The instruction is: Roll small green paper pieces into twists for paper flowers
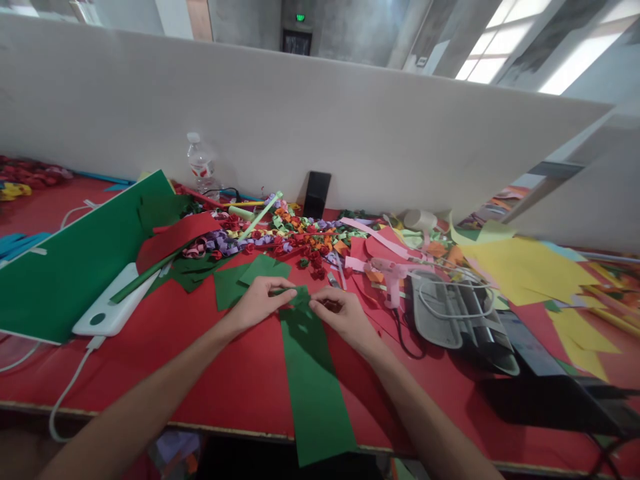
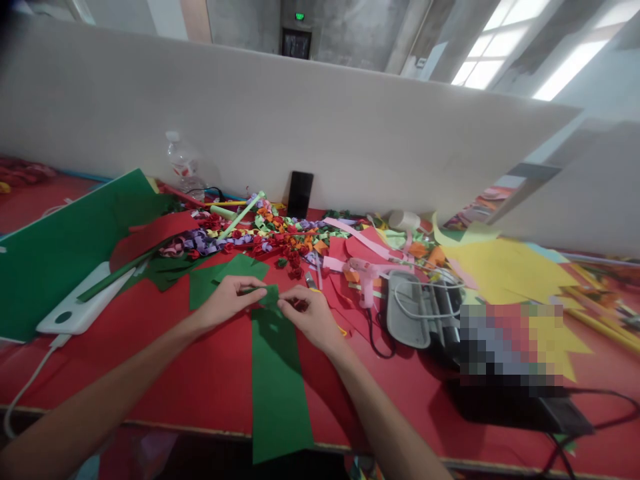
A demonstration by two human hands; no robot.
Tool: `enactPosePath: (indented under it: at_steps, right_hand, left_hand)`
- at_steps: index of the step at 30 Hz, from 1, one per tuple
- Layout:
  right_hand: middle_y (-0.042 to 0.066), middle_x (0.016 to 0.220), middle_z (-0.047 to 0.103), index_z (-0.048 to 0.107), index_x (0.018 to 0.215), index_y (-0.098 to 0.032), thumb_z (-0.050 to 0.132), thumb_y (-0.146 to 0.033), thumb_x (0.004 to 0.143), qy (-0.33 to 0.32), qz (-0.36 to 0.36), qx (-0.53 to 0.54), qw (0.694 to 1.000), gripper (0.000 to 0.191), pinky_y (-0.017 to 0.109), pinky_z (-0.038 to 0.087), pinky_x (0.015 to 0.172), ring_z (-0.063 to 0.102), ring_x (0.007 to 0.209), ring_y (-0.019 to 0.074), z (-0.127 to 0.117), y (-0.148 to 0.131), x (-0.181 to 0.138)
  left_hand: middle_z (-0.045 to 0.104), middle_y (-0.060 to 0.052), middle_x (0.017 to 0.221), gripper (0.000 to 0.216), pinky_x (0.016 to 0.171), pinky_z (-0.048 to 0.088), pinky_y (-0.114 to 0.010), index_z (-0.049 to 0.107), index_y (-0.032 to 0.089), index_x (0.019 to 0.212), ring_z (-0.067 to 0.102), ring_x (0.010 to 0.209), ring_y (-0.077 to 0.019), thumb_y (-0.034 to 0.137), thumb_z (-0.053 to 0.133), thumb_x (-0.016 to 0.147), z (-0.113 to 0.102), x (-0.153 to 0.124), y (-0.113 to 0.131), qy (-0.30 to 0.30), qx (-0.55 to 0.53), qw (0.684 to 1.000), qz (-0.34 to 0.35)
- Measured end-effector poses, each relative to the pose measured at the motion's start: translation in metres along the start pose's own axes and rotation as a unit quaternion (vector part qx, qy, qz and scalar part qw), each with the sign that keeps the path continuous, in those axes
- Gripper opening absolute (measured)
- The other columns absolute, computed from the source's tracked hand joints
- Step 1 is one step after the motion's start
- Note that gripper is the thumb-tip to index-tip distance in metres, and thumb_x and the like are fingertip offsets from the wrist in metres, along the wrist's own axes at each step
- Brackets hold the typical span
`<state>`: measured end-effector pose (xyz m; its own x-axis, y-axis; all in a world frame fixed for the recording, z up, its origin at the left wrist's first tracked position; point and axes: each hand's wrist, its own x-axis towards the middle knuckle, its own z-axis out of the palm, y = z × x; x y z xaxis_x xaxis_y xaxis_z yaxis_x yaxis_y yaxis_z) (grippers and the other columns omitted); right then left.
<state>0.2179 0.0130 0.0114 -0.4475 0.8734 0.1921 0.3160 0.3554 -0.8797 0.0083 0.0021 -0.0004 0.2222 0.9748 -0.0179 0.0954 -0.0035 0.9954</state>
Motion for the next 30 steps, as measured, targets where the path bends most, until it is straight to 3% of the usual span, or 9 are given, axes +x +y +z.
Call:
enactPosePath:
  at_steps: [5, 9, 13, 16, 19, 24, 30]
  right_hand:
    - [0.005, 0.091, 0.066, 0.064, 0.095, -0.019, 0.06, -0.034, 0.087, 0.059, 0.023, 0.049, 0.997, 0.018, 0.026, 0.049, 0.066, 0.06, 0.079, 0.0168, 0.008, 0.001, -0.001]
    - [0.008, 0.111, 0.064, 0.06, 0.116, -0.021, 0.058, -0.038, 0.089, 0.066, 0.022, 0.035, 0.997, 0.032, 0.026, 0.05, 0.067, 0.061, 0.085, 0.0173, 0.009, -0.005, -0.002]
    - [0.004, 0.085, 0.068, 0.068, 0.096, -0.018, 0.061, -0.04, 0.087, 0.062, 0.021, 0.008, 0.998, 0.025, 0.025, 0.047, 0.061, 0.059, 0.07, 0.0155, 0.01, -0.001, 0.0]
    - [0.004, 0.079, 0.067, 0.067, 0.084, -0.017, 0.059, -0.041, 0.088, 0.082, 0.025, 0.033, 0.996, 0.026, 0.025, 0.046, 0.059, 0.059, 0.067, 0.0157, 0.01, 0.006, 0.002]
    - [0.004, 0.08, 0.066, 0.066, 0.085, -0.017, 0.06, -0.042, 0.087, 0.101, 0.028, 0.053, 0.993, 0.026, 0.025, 0.047, 0.061, 0.06, 0.071, 0.0165, 0.011, 0.01, 0.003]
    - [0.003, 0.078, 0.067, 0.066, 0.087, -0.017, 0.059, -0.044, 0.087, 0.052, 0.056, 0.1, 0.992, 0.028, 0.026, 0.049, 0.06, 0.064, 0.066, 0.0169, 0.014, 0.007, 0.003]
    - [0.002, 0.074, 0.064, 0.066, 0.084, -0.017, 0.058, -0.042, 0.088, 0.086, 0.061, 0.078, 0.991, 0.027, 0.024, 0.047, 0.054, 0.059, 0.056, 0.0139, 0.012, 0.008, 0.003]
  left_hand:
    - [0.074, -0.009, 0.089, 0.032, 0.068, 0.058, -0.031, 0.067, 0.015, 0.097, 0.073, 0.08, -0.0226, 0.041, 0.069, 0.079, 0.004, 0.001, -0.002, -0.013, -0.077, 0.997, -0.016]
    - [0.075, -0.009, 0.085, 0.029, 0.073, 0.059, -0.033, 0.069, 0.015, 0.093, 0.074, 0.077, -0.0222, 0.04, 0.069, 0.08, 0.007, 0.001, -0.005, -0.001, -0.073, 0.997, -0.007]
    - [0.076, -0.008, 0.083, 0.029, 0.072, 0.059, -0.032, 0.072, 0.014, 0.091, 0.073, 0.075, -0.0213, 0.04, 0.072, 0.077, 0.007, 0.001, -0.005, -0.002, -0.052, 0.999, -0.006]
    - [0.076, -0.009, 0.079, 0.029, 0.071, 0.059, -0.031, 0.074, 0.014, 0.088, 0.074, 0.076, -0.0221, 0.041, 0.072, 0.078, 0.006, 0.001, -0.003, 0.003, -0.053, 0.998, -0.023]
    - [0.076, -0.009, 0.078, 0.029, 0.073, 0.059, -0.031, 0.074, 0.014, 0.085, 0.074, 0.079, -0.0226, 0.042, 0.07, 0.079, 0.004, 0.0, -0.001, -0.01, -0.062, 0.998, -0.02]
    - [0.076, -0.01, 0.079, 0.032, 0.078, 0.059, -0.034, 0.074, 0.012, 0.088, 0.074, 0.078, -0.0227, 0.043, 0.069, 0.08, 0.0, 0.0, -0.002, -0.003, -0.082, 0.997, -0.014]
    - [0.077, -0.009, 0.082, 0.034, 0.072, 0.058, -0.033, 0.072, 0.014, 0.094, 0.073, 0.075, -0.0221, 0.046, 0.068, 0.08, -0.001, 0.001, -0.003, 0.012, -0.07, 0.997, -0.014]
